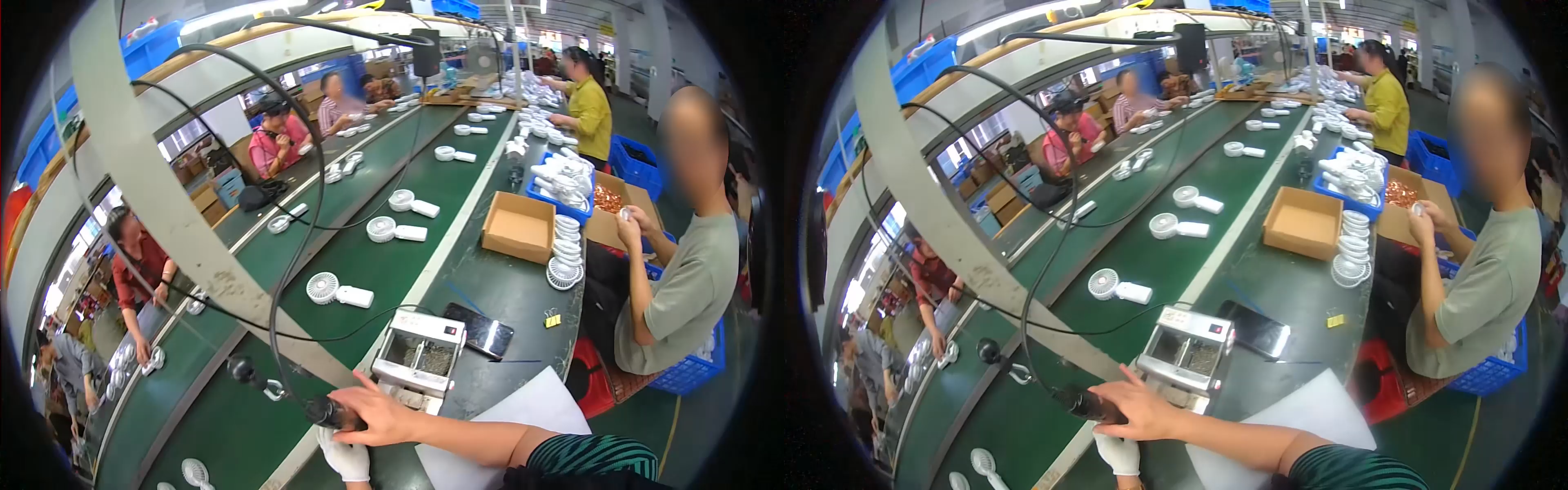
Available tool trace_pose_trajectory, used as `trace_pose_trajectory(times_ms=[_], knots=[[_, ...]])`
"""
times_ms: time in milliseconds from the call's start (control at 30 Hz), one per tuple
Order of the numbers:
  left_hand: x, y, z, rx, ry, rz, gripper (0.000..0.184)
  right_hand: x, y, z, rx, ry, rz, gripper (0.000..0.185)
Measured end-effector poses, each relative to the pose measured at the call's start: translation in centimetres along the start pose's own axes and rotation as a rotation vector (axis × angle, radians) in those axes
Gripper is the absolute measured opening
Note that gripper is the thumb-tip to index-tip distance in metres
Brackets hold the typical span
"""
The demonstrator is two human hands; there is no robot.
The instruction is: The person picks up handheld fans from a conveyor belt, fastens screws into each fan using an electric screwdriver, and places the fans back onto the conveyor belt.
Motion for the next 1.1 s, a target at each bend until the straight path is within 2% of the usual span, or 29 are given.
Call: trace_pose_trajectory(times_ms=[33, 100, 133, 200, 267, 367, 467, 567, 667, 767, 967, 1000, 1100], knots=[[0.2, 0.0, -0.4, -0.014, -0.103, -0.012, 0.038, 0.0, -0.1, 0.0, 0.066, 0.049, -0.101, 0.067], [0.1, -0.2, -0.1, -0.023, -0.099, -0.015, 0.038, 0.1, -0.1, 0.3, 0.003, 0.099, -0.084, 0.067], [0.1, -0.2, 0.0, -0.032, -0.059, -0.015, 0.038, -0.1, -0.1, 0.4, 0.048, 0.135, -0.109, 0.067], [-0.1, -0.4, 1.0, -0.034, 0.129, -0.007, 0.037, -0.3, 0.0, 0.3, 0.130, 0.218, -0.162, 0.068], [-0.5, -0.4, 2.4, -0.005, 0.514, -0.026, 0.036, 0.1, -0.2, 0.8, 0.078, 0.178, -0.093, 0.069], [-0.6, -0.2, 2.2, 0.089, 0.582, -0.016, 0.034, 0.0, -0.2, 0.9, 0.045, 0.135, -0.026, 0.066], [-0.5, -0.2, 1.6, 0.031, 0.538, 0.009, 0.033, 0.2, -0.3, 1.1, 0.015, 0.135, 0.005, 0.065], [-0.3, -0.2, 1.4, -0.008, 0.359, -0.006, 0.040, 0.1, -0.2, 0.9, -0.003, 0.128, 0.003, 0.063], [0.3, 0.1, 1.8, 0.014, -0.005, 0.097, 0.040, 0.0, -0.2, 0.7, 0.019, 0.106, -0.005, 0.062], [0.4, 0.2, 1.1, 0.070, 0.101, 0.084, 0.043, -0.3, -0.1, 0.4, 0.037, 0.114, -0.012, 0.061], [0.0, -0.4, 2.7, 0.056, 0.353, 0.024, 0.045, -0.3, -0.2, 0.4, 0.045, 0.117, -0.004, 0.057], [0.1, -0.4, 1.7, 0.063, 0.216, 0.043, 0.043, -0.4, -0.2, 0.4, 0.043, 0.109, -0.004, 0.056], [0.1, -0.5, 0.9, 0.018, 0.122, 0.037, 0.040, -0.5, -0.1, 0.2, 0.062, 0.117, -0.032, 0.055]])
Point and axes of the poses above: each hand's wrist, its own y-axis towards the middle knuckle, its own x-axis out of the palm, z = x × y, the point moved 2 cm from there along y, towards the middle knuckle, and after that the axes turned 12 degrees about -z, right-handed, at the moved point
